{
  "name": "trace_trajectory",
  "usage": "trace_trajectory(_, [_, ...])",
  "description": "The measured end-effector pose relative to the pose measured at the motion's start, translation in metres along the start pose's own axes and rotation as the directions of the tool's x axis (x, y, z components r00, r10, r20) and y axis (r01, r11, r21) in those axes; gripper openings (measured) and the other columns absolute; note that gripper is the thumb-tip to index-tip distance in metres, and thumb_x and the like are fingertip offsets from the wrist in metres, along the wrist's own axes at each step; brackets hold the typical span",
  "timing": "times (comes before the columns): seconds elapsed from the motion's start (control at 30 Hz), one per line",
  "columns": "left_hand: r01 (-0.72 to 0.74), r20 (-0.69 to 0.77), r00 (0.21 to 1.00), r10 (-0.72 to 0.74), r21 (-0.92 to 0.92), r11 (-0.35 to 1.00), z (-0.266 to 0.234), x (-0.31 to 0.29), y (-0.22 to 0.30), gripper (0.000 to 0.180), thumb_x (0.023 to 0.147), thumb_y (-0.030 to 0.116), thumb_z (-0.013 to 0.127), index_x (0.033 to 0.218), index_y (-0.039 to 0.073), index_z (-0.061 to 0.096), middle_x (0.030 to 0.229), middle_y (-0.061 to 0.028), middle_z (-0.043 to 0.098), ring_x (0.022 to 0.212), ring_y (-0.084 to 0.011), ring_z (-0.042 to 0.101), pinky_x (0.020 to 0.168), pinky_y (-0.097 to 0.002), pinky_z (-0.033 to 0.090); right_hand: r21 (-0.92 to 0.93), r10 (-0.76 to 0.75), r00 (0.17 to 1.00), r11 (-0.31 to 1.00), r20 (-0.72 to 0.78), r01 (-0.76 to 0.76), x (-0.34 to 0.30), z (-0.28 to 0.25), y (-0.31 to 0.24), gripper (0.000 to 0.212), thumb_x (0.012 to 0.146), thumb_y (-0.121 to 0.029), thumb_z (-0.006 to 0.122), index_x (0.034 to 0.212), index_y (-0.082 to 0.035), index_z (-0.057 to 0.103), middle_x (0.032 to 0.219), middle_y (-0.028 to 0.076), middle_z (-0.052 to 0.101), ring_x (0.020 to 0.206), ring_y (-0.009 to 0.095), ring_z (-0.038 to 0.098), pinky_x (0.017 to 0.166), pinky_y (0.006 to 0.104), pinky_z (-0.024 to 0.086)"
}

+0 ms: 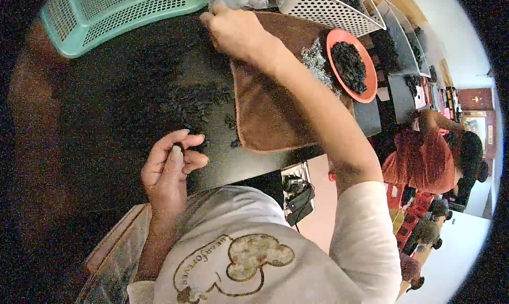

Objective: Inserting small silver pins into black circular plastic components.

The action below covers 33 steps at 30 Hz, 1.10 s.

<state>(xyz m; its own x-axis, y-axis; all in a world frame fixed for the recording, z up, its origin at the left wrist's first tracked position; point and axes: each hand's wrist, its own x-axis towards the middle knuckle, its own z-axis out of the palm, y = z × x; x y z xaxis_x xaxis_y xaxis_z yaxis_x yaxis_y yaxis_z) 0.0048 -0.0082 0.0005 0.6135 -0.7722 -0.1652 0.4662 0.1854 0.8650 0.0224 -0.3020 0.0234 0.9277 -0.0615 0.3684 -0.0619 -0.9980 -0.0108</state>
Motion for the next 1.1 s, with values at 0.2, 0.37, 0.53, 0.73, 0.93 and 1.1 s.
trace_trajectory(0.2, [-0.028, 0.036, 0.999, 0.027, 0.004, 1.0, -0.003, -0.001, 0.0, 0.031, 0.103, 0.017, 0.049, 0.126, -0.001, 0.053, 0.115, -0.014, 0.065, 0.088, -0.0145, 0.067, 0.082, -0.0286, 0.055, -0.147, 0.044, 0.994, 0.989, 0.105, -0.028, 0.012, 0.022, 0.016, 0.012, 0.088, -0.011, 0.054, 0.099, -0.007, 0.057, 0.097, 0.016, 0.056, 0.082, 0.038, 0.064, 0.068, 0.0476, 0.053])
trace_trajectory(0.37, [-0.027, 0.04, 0.999, 0.027, -0.009, 1.0, -0.003, -0.001, 0.001, 0.03, 0.103, 0.016, 0.049, 0.126, -0.002, 0.054, 0.115, -0.0138, 0.065, 0.089, -0.0149, 0.067, 0.082, -0.0284, 0.055, -0.105, -0.056, 0.997, 0.993, 0.048, 0.061, 0.009, 0.023, 0.018, 0.014, 0.086, -0.01, 0.056, 0.099, -0.005, 0.057, 0.097, 0.015, 0.057, 0.082, 0.038, 0.063, 0.069, 0.0482, 0.053])
trace_trajectory(0.53, [-0.082, 0.043, 0.996, 0.08, 0.052, 0.995, -0.007, 0.0, -0.002, 0.031, 0.102, 0.013, 0.05, 0.128, -0.002, 0.053, 0.112, -0.01, 0.063, 0.09, -0.0143, 0.067, 0.081, -0.027, 0.055, -0.082, -0.014, 0.995, 0.996, 0.101, 0.022, 0.006, 0.016, 0.006, 0.014, 0.085, -0.01, 0.059, 0.097, -0.003, 0.055, 0.096, 0.016, 0.056, 0.084, 0.038, 0.062, 0.07, 0.0471, 0.052])
trace_trajectory(0.73, [-0.15, 0.035, 0.988, 0.149, 0.029, 0.988, -0.008, -0.001, -0.009, 0.034, 0.098, 0.006, 0.054, 0.131, -0.001, 0.052, 0.112, -0.0081, 0.063, 0.092, -0.0118, 0.064, 0.086, -0.0246, 0.051, 0.197, -0.053, 0.999, 0.979, -0.008, 0.053, -0.016, -0.009, -0.019, 0.017, 0.085, -0.014, 0.06, 0.09, 0.0, 0.055, 0.09, 0.02, 0.059, 0.087, 0.039, 0.063, 0.072, 0.0467, 0.053])
trace_trajectory(0.93, [-0.067, -0.005, 0.998, 0.066, -0.09, 0.994, -0.002, -0.003, -0.002, 0.029, 0.101, 0.009, 0.049, 0.127, -0.003, 0.053, 0.106, -0.0134, 0.066, 0.084, -0.0134, 0.066, 0.079, -0.0265, 0.054, 0.707, 0.108, 0.984, 0.685, 0.141, -0.176, -0.054, -0.055, -0.058, 0.01, 0.084, -0.006, 0.058, 0.089, 0.002, 0.055, 0.072, 0.015, 0.058, 0.065, 0.027, 0.06, 0.063, 0.0366, 0.05])
trace_trajectory(1.1, [-0.06, 0.048, 0.996, 0.069, -0.157, 0.986, -0.001, -0.001, -0.001, 0.025, 0.102, 0.013, 0.048, 0.121, -0.003, 0.055, 0.099, -0.0145, 0.066, 0.075, -0.0147, 0.065, 0.073, -0.0271, 0.055, 0.877, 0.179, 0.873, 0.082, 0.454, -0.473, -0.082, -0.076, -0.09, 0.005, 0.09, -0.005, 0.059, 0.09, -0.001, 0.06, 0.076, -0.001, 0.061, 0.064, 0.005, 0.054, 0.056, 0.0225, 0.046])
